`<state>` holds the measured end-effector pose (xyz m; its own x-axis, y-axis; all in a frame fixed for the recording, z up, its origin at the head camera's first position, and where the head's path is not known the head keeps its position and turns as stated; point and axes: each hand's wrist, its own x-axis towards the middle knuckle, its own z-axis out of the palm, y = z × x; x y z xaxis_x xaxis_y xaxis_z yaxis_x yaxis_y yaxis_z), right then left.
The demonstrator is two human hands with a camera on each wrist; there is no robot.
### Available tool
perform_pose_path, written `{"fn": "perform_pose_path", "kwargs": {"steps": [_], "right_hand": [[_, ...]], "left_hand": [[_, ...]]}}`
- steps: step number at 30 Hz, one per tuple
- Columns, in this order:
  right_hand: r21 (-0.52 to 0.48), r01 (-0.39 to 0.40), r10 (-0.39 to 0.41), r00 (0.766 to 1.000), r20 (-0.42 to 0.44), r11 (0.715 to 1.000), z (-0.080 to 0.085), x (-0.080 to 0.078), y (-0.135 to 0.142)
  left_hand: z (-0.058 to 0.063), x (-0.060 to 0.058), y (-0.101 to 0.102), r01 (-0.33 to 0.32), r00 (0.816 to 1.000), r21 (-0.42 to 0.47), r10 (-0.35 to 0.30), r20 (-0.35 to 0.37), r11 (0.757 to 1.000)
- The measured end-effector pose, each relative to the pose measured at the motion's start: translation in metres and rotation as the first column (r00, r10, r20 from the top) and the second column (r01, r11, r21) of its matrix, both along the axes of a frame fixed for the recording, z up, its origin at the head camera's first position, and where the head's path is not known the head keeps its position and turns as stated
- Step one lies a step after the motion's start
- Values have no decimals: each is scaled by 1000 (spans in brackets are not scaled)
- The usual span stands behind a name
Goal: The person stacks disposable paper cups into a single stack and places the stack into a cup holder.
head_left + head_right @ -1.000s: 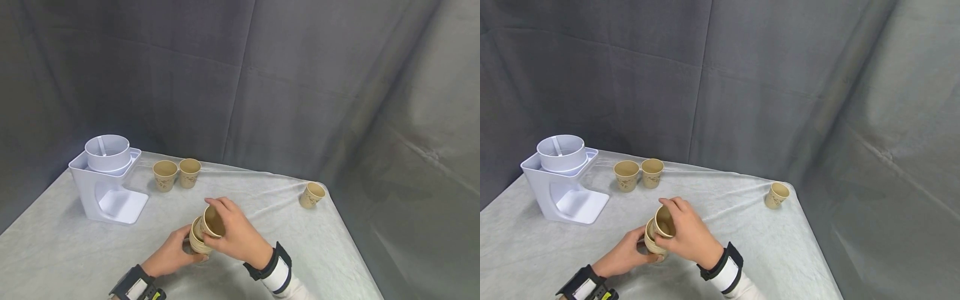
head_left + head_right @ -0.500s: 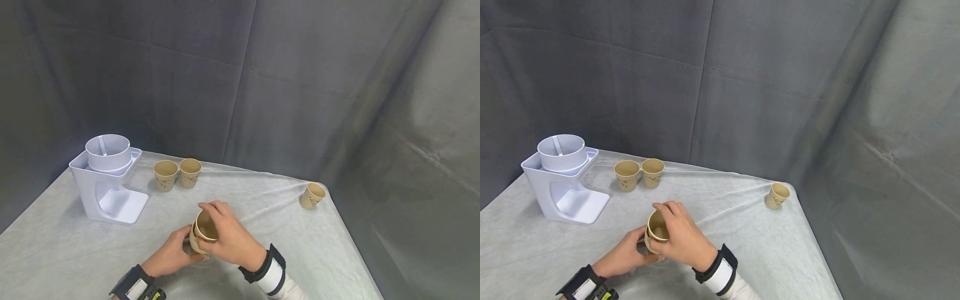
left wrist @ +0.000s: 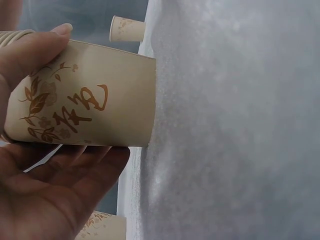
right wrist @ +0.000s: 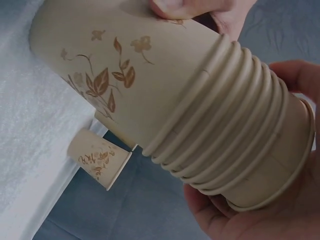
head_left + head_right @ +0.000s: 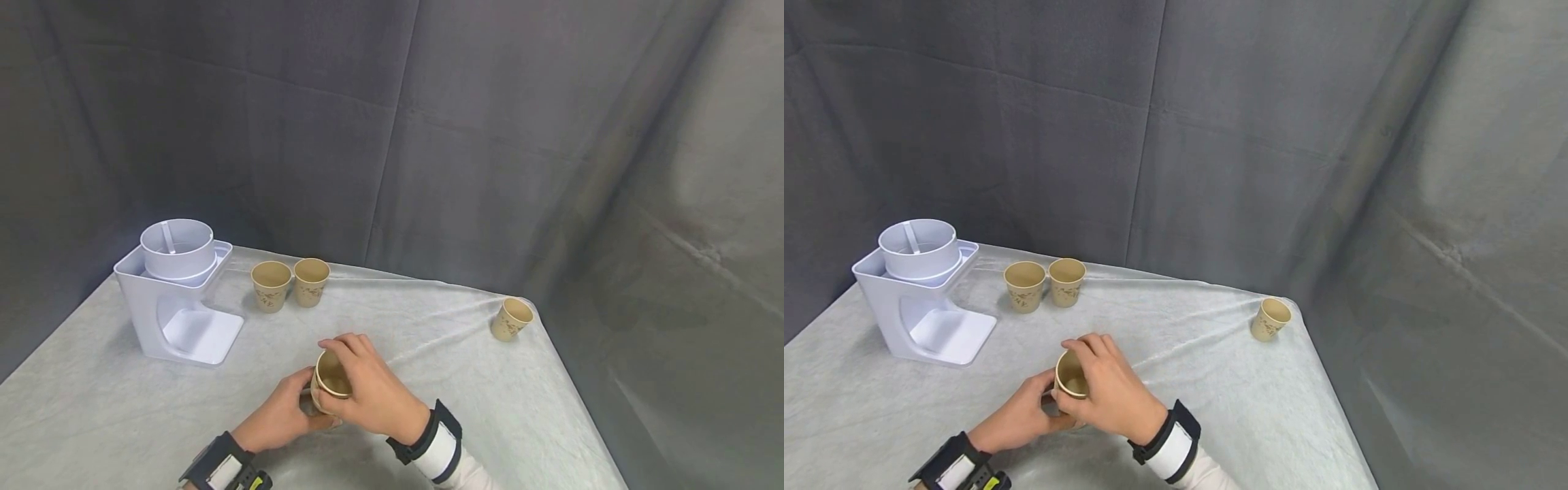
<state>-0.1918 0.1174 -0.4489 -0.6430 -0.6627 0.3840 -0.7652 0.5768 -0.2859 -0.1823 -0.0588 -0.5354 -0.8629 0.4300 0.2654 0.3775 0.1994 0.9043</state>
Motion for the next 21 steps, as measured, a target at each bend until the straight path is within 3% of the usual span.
{"fn": "perform_pose_path", "kwargs": {"steps": [11, 21], "right_hand": [[89, 4, -4, 1000, 2, 996, -12, 0, -3], [59, 18, -19, 1000, 11, 998, -14, -1, -3]], "left_hand": [[-2, -1, -1, 2, 998, -4, -2, 59, 1000], [-2, -1, -1, 4, 1000, -5, -4, 20, 1000]]}}
